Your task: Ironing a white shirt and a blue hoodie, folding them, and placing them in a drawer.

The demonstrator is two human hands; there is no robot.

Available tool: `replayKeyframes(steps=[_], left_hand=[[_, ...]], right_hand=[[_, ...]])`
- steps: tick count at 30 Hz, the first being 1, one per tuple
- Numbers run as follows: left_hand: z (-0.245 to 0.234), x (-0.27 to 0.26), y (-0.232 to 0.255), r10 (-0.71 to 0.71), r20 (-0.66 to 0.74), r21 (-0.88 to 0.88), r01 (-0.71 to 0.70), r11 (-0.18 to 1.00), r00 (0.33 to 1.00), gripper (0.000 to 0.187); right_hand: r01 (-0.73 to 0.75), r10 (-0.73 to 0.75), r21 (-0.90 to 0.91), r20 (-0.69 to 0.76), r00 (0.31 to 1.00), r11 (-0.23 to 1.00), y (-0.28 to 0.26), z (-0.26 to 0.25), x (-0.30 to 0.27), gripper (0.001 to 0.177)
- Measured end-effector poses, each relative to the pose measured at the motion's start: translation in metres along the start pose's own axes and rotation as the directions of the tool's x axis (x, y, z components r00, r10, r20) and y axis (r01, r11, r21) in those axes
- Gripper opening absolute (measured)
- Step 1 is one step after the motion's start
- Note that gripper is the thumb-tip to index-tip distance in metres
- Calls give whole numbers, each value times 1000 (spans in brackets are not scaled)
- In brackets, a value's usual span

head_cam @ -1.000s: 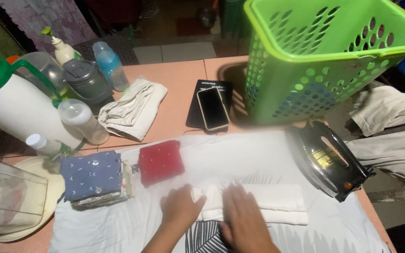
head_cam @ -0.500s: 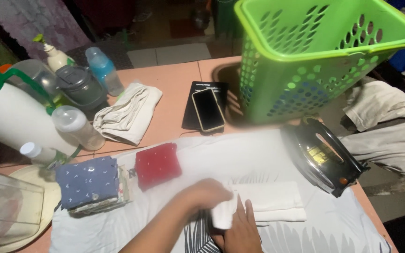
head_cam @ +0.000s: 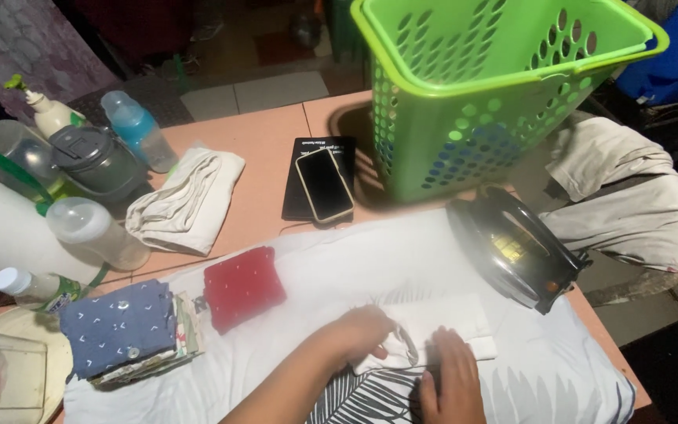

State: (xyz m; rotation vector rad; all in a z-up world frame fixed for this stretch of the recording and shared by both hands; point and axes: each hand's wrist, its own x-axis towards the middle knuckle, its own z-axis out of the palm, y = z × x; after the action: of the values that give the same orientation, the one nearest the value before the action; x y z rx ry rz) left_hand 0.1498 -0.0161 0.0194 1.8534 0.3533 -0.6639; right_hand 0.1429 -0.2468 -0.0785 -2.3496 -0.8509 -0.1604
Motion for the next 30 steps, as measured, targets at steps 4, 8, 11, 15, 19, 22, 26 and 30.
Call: replayKeyframes(steps=[4, 8, 11, 15, 19, 22, 26, 30], left_hand=[[-4, 7, -7, -140, 51, -357, 149, 922, 989, 35], [-16, 53, -55, -170, 86, -179, 183, 967, 982, 41], [-25, 46, -50, 567, 34, 731, -408, 547, 823, 46], [-37, -21, 5, 135, -356, 468, 52, 882, 925, 40], [-30, -30, -1, -138, -251, 96, 166, 981, 958, 52], [-23, -20, -18, -96, -197, -174, 62, 983, 976, 47], [-28, -35, -3, -180, -58, -21, 179, 984, 982, 46], [-28, -36, -12, -132, 116, -280, 159, 947, 985, 56]], right_hand=[[316, -301, 93, -144, 943, 944, -9, 13, -3, 63], [330, -332, 43, 127, 934, 943, -57, -6, 24, 74], [215, -212, 15, 221, 952, 977, -58, -5, 25, 84], [212, -203, -19, 215, 955, 977, -65, -1, 26, 92], [51, -29, -74, 273, 961, 996, -88, 1, 31, 108], [2, 10, -48, 245, 969, 999, -95, 7, 29, 111], [-59, 53, 33, 158, 986, 998, -73, 37, 10, 98], [-386, 353, 336, 157, 922, 859, -58, 32, 6, 64]])
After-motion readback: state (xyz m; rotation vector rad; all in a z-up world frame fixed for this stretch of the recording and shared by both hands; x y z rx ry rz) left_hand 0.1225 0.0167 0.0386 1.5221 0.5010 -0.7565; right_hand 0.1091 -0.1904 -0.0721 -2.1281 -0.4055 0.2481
